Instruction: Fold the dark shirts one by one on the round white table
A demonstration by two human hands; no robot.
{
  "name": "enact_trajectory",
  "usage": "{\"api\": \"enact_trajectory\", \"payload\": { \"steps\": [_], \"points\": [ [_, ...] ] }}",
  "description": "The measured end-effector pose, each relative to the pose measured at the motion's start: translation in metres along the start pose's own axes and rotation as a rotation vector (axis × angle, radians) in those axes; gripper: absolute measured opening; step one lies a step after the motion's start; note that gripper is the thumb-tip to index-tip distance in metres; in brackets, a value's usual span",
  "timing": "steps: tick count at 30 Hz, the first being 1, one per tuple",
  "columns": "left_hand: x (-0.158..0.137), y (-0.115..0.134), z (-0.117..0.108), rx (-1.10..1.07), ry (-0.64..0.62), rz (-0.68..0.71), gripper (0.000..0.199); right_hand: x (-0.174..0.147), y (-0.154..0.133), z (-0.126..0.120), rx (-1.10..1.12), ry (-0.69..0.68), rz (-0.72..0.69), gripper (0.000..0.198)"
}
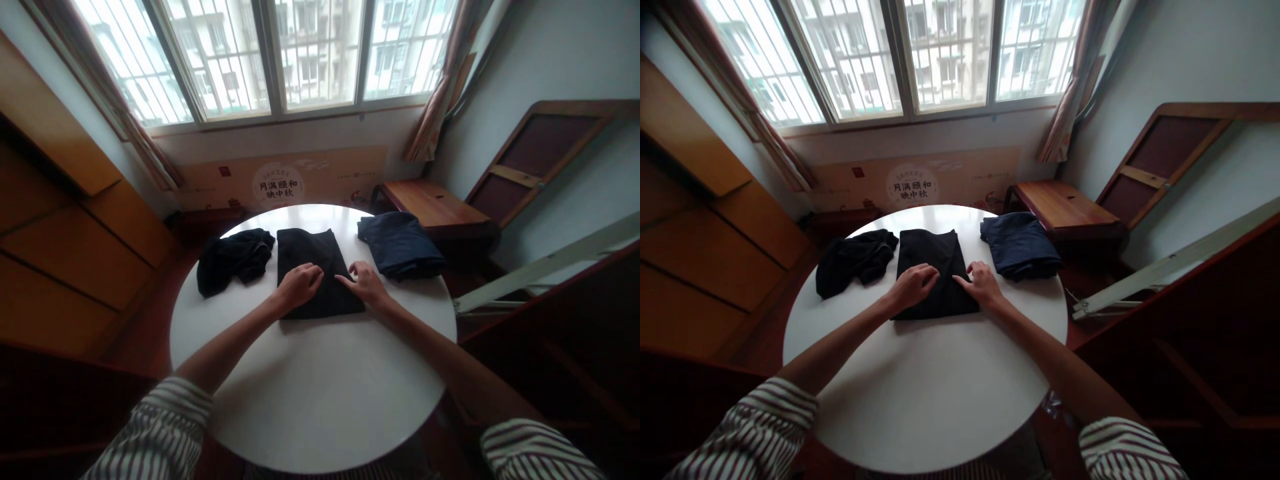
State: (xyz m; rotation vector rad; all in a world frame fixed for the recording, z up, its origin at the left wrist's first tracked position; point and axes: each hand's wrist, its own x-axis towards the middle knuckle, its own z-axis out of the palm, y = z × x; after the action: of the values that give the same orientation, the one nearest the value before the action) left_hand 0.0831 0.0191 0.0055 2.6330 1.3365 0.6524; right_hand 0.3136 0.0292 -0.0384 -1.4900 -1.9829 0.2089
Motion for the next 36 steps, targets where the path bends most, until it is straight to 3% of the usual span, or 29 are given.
{"api": "enact_trajectory", "payload": {
  "steps": [3, 6, 15, 19, 24, 30, 36],
  "points": [
    [-0.029, -0.011, 0.011, 0.041, 0.013, -0.033, 0.033, 0.003, 0.003, -0.005, 0.098, -0.091, -0.028, 0.032],
    [-0.040, -0.028, 0.018, 0.057, 0.004, -0.120, 0.041, 0.004, 0.001, -0.010, 0.169, -0.088, -0.093, 0.028],
    [-0.042, -0.031, 0.019, 0.022, -0.050, -0.185, 0.044, 0.009, 0.008, -0.021, 0.304, -0.052, 0.009, 0.037],
    [-0.043, -0.033, 0.022, 0.017, -0.021, -0.182, 0.042, 0.009, 0.007, -0.021, 0.337, -0.129, 0.051, 0.050],
    [-0.043, -0.032, 0.022, 0.004, -0.012, -0.184, 0.041, 0.008, 0.006, -0.026, 0.425, -0.283, -0.014, 0.059],
    [-0.043, -0.031, 0.021, 0.003, 0.002, -0.190, 0.039, 0.006, 0.005, -0.033, 0.804, -0.458, 0.195, 0.053],
    [-0.043, -0.033, 0.025, 0.003, 0.016, -0.172, 0.039, 0.004, 0.006, -0.038, 0.911, -0.462, 0.257, 0.062]
  ]
}}
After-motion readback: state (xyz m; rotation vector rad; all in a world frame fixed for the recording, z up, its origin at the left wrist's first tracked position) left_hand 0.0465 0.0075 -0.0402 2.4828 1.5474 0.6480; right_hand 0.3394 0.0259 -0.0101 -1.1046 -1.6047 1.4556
